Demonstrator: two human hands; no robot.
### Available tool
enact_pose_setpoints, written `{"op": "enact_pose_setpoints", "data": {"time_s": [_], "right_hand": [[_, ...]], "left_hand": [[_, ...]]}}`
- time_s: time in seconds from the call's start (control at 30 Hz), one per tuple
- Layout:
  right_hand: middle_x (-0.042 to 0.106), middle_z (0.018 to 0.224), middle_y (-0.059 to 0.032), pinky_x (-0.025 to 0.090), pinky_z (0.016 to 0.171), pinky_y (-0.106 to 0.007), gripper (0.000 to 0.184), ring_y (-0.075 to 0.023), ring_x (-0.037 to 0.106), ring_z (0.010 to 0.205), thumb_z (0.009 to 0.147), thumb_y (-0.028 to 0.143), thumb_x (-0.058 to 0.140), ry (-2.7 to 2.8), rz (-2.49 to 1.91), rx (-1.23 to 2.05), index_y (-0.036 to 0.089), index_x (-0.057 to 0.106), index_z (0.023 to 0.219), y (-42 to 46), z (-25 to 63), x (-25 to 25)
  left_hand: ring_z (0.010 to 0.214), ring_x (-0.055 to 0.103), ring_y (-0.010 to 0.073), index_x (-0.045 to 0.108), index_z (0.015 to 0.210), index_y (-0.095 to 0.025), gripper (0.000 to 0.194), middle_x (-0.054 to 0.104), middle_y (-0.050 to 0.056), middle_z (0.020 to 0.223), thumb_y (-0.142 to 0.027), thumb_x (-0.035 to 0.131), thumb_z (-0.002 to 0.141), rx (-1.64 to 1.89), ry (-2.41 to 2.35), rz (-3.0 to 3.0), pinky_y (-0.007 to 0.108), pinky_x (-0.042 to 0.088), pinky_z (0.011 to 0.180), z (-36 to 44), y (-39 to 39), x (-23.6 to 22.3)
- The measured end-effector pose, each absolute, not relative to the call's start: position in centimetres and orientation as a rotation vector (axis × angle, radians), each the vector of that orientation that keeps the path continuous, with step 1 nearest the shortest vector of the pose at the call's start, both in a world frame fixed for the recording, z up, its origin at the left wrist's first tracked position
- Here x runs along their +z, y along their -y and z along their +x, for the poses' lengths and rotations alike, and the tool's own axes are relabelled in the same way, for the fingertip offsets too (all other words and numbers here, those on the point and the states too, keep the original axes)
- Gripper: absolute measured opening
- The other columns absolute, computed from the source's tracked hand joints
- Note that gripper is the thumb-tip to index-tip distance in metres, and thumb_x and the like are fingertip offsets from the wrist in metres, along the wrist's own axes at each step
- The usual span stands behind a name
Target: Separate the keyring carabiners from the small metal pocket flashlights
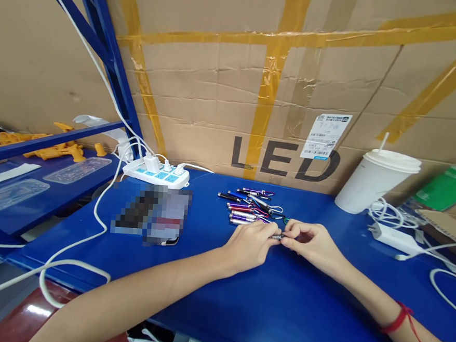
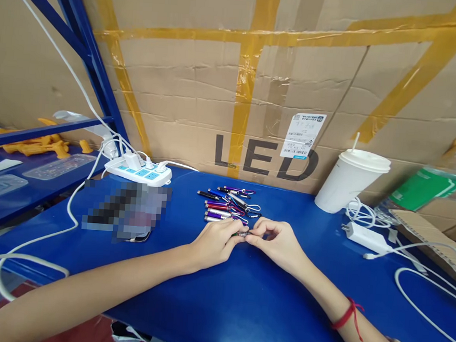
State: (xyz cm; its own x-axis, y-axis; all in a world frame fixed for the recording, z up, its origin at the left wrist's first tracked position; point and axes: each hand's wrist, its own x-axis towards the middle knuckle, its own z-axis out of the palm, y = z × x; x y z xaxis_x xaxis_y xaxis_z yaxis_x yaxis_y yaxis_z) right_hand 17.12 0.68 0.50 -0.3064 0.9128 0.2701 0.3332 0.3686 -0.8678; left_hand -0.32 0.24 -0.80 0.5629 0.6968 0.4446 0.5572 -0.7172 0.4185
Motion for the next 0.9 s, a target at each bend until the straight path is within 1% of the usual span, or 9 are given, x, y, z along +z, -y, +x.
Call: {"op": "enact_pose_setpoints", "data": {"time_s": [0.17, 0.3, 0.43, 0.57, 0.7, 0.9], "right_hand": [[0.049, 0.057, 0.0015, 0.039, 0.048, -0.022, 0.038, -0.0082, 0.044, 0.051, 0.058, 0.047, 0.069, 1.786, -1.107, 0.965, 0.016, 0.049, 0.049, -0.63, 16.98, 0.74], [0.050, 0.056, 0.0022, 0.036, 0.043, -0.021, 0.039, -0.0063, 0.043, 0.047, 0.054, 0.047, 0.071, 1.732, -1.131, 1.072, 0.015, 0.049, 0.049, -0.61, 16.94, 1.01], [0.050, 0.056, 0.0027, 0.034, 0.040, -0.020, 0.039, -0.0055, 0.042, 0.044, 0.053, 0.045, 0.073, 1.704, -1.150, 1.142, 0.015, 0.049, 0.051, -0.97, 17.20, 0.68], [0.051, 0.057, 0.0021, 0.034, 0.040, -0.019, 0.035, -0.0060, 0.044, 0.047, 0.055, 0.043, 0.072, 1.725, -1.139, 1.125, 0.014, 0.052, 0.054, -1.32, 17.57, 0.45], [0.051, 0.058, 0.0016, 0.035, 0.042, -0.019, 0.032, -0.0057, 0.044, 0.047, 0.060, 0.041, 0.070, 1.760, -1.106, 1.067, 0.013, 0.055, 0.054, -1.27, 17.76, 0.67], [0.051, 0.060, 0.0017, 0.035, 0.042, -0.019, 0.033, -0.0054, 0.044, 0.046, 0.063, 0.041, 0.068, 1.787, -1.079, 1.063, 0.014, 0.053, 0.054, -1.24, 17.78, 0.60]], "left_hand": [[0.080, 0.057, 0.0155, 0.050, 0.082, -0.019, 0.012, 0.064, 0.002, 0.088, -0.022, 0.039, 0.087, 0.953, -1.039, 2.578, 0.025, 0.043, 0.068, -0.30, -0.44, -1.00], [0.080, 0.056, 0.0156, 0.053, 0.083, -0.019, 0.015, 0.063, 0.003, 0.085, -0.023, 0.040, 0.087, 0.956, -1.052, 2.586, 0.025, 0.043, 0.070, -0.27, -0.59, -1.08], [0.079, 0.055, 0.0156, 0.054, 0.084, -0.019, 0.014, 0.062, 0.002, 0.082, -0.024, 0.041, 0.087, 0.935, -1.092, 2.586, 0.024, 0.043, 0.067, -0.19, -0.67, -0.97], [0.080, 0.056, 0.0151, 0.054, 0.083, -0.020, 0.012, 0.062, 0.001, 0.084, -0.024, 0.043, 0.086, 0.930, -1.096, 2.517, 0.024, 0.043, 0.068, -0.03, -0.73, -0.85], [0.083, 0.057, 0.0150, 0.054, 0.088, -0.021, 0.009, 0.062, 0.001, 0.089, -0.024, 0.045, 0.085, 0.953, -1.088, 2.445, 0.025, 0.044, 0.071, 0.10, -0.78, -0.87], [0.086, 0.057, 0.0149, 0.055, 0.094, -0.022, 0.014, 0.062, 0.001, 0.093, -0.025, 0.043, 0.086, 0.931, -1.080, 2.424, 0.026, 0.044, 0.076, 0.13, -0.64, -0.80]]}}
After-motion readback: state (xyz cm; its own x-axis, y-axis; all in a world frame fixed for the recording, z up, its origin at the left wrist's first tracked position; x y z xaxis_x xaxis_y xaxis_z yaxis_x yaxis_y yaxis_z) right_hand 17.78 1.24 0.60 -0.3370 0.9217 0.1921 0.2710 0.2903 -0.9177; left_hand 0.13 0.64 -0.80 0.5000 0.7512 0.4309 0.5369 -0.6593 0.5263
